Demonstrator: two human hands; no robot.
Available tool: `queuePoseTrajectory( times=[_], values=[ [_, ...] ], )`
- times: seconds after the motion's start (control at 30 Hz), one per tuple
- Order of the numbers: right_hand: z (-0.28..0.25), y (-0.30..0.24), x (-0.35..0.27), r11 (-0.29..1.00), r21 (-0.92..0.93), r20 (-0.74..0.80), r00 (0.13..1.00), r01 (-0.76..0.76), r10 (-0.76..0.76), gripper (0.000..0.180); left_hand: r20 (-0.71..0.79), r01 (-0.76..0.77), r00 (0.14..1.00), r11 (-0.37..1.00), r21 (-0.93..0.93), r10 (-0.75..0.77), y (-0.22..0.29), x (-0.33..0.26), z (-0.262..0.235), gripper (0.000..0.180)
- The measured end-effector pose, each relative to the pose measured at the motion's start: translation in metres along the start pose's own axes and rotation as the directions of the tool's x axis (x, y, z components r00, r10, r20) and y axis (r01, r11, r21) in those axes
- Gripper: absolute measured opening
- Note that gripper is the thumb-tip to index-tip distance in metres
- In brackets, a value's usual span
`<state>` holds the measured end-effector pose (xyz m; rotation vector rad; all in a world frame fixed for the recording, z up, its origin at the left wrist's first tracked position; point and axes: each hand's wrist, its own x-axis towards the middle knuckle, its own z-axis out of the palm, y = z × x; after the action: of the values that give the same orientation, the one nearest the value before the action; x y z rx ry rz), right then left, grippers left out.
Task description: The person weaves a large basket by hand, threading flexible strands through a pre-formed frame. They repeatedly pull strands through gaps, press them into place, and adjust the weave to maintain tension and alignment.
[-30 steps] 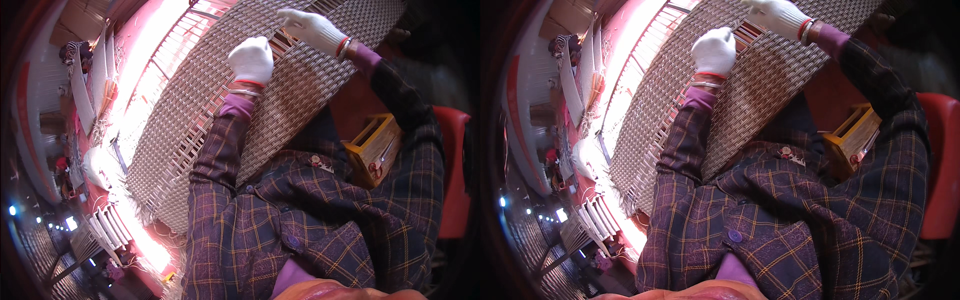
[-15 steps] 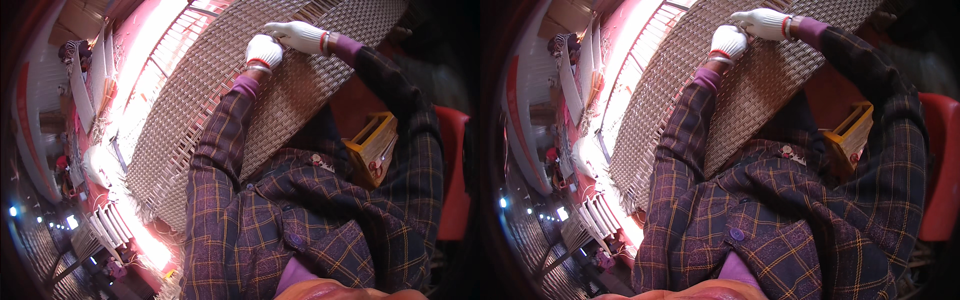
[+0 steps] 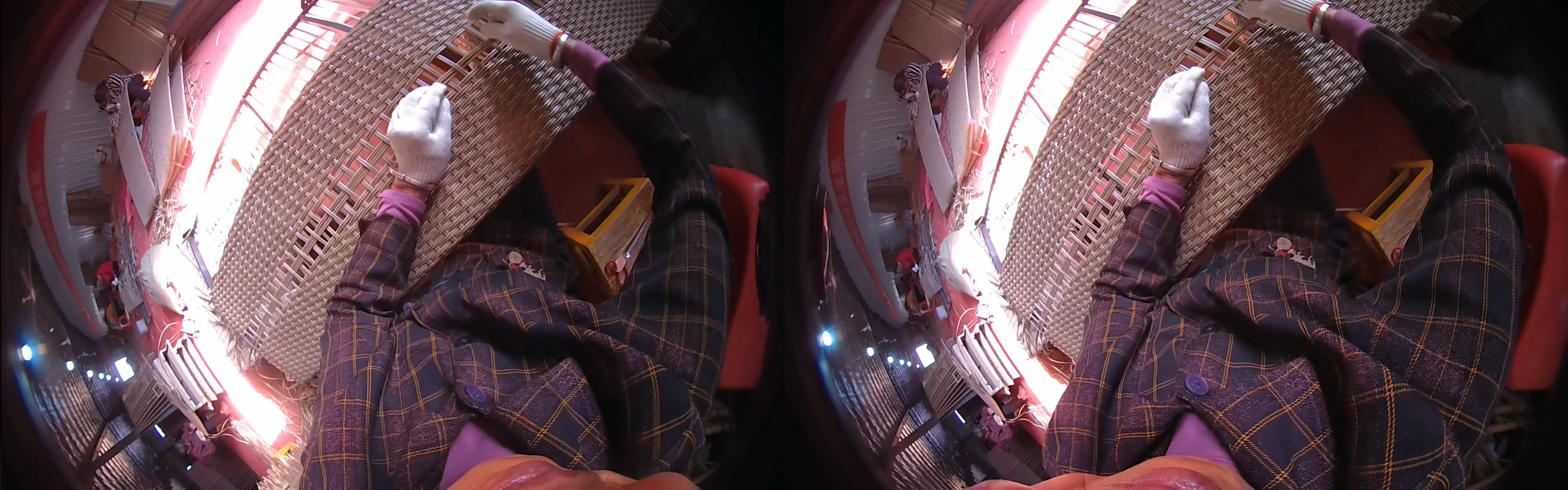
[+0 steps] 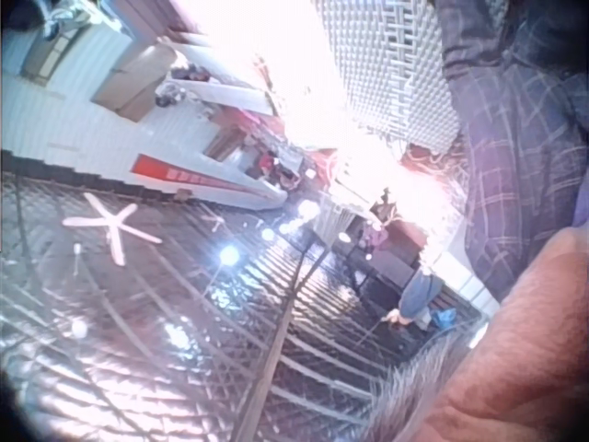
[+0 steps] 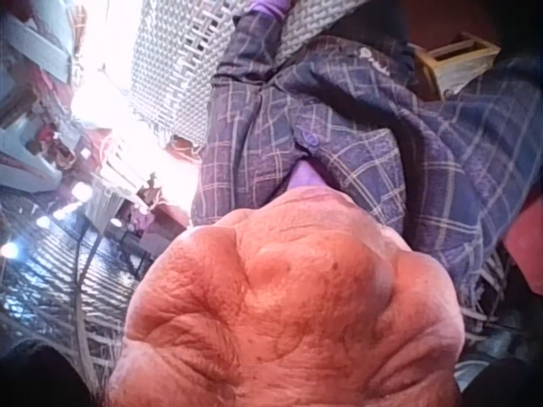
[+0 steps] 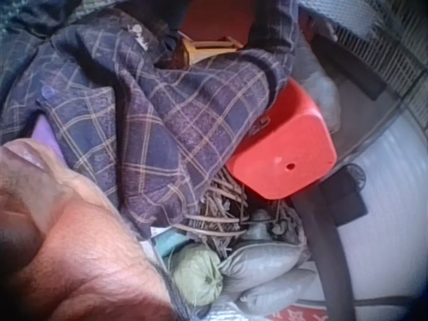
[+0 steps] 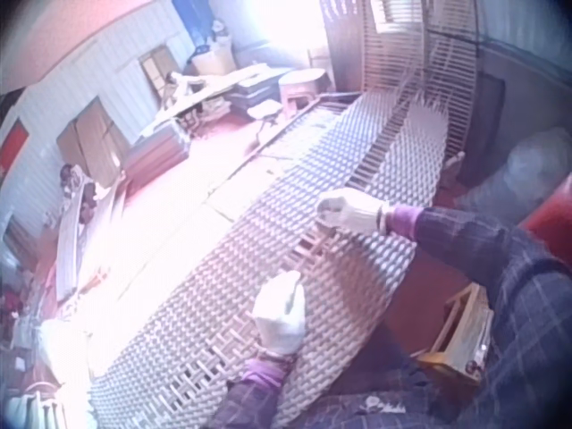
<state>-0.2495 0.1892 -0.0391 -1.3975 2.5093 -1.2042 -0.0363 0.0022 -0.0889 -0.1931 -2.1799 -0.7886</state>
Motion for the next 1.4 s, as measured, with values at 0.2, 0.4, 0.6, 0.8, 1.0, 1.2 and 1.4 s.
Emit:
queuePoseTrajectory(
  times=[0.2, 0.4, 0.6, 0.8, 1.0, 1.2, 1.4],
  values=[
    [-0.002, -0.029, -0.010, 0.942, -0.067, -0.133, 0.933, 0.328, -0.334, 0.022, 0.460, 0.594, 0.795, 0.660, -0.460, -0.396, -0.004, 0.070, 0.031, 0.028],
    [0.002, -0.011, -0.021, 0.982, -0.120, -0.082, 0.987, -0.149, 0.140, 0.037, 0.313, -0.056, 0.946, 0.905, 0.421, -0.087, -0.012, 0.089, 0.041, 0.016],
    [0.025, 0.018, -0.020, 0.994, -0.060, 0.013, 0.995, -0.095, 0.096, 0.039, 0.677, -0.097, 0.640, 0.837, 0.539, -0.363, -0.017, 0.096, 0.104, 0.028],
    [0.030, 0.015, 0.004, 0.981, -0.159, 0.258, 0.954, -0.113, 0.152, 0.056, 0.689, -0.291, 0.715, 0.847, 0.445, -0.117, -0.071, 0.095, 0.113, 0.032],
    [0.012, -0.004, 0.014, 0.948, -0.318, 0.345, 0.932, 0.009, 0.107, 0.059, 0.186, 0.304, 0.936, 0.953, -0.009, -0.297, -0.025, 0.054, 0.083, 0.022],
    [0.026, -0.012, 0.014, 0.956, -0.221, 0.062, 0.976, -0.192, 0.210, 0.043, 0.015, 0.109, 0.994, 0.990, -0.091, -0.108, -0.002, 0.041, 0.070, 0.031],
    [0.026, 0.024, 0.006, 0.915, -0.400, -0.132, 0.991, -0.054, 0.000, 0.024, -0.003, 0.090, 0.996, 0.990, -0.107, -0.091, -0.002, 0.039, 0.068, 0.030]
  ],
)
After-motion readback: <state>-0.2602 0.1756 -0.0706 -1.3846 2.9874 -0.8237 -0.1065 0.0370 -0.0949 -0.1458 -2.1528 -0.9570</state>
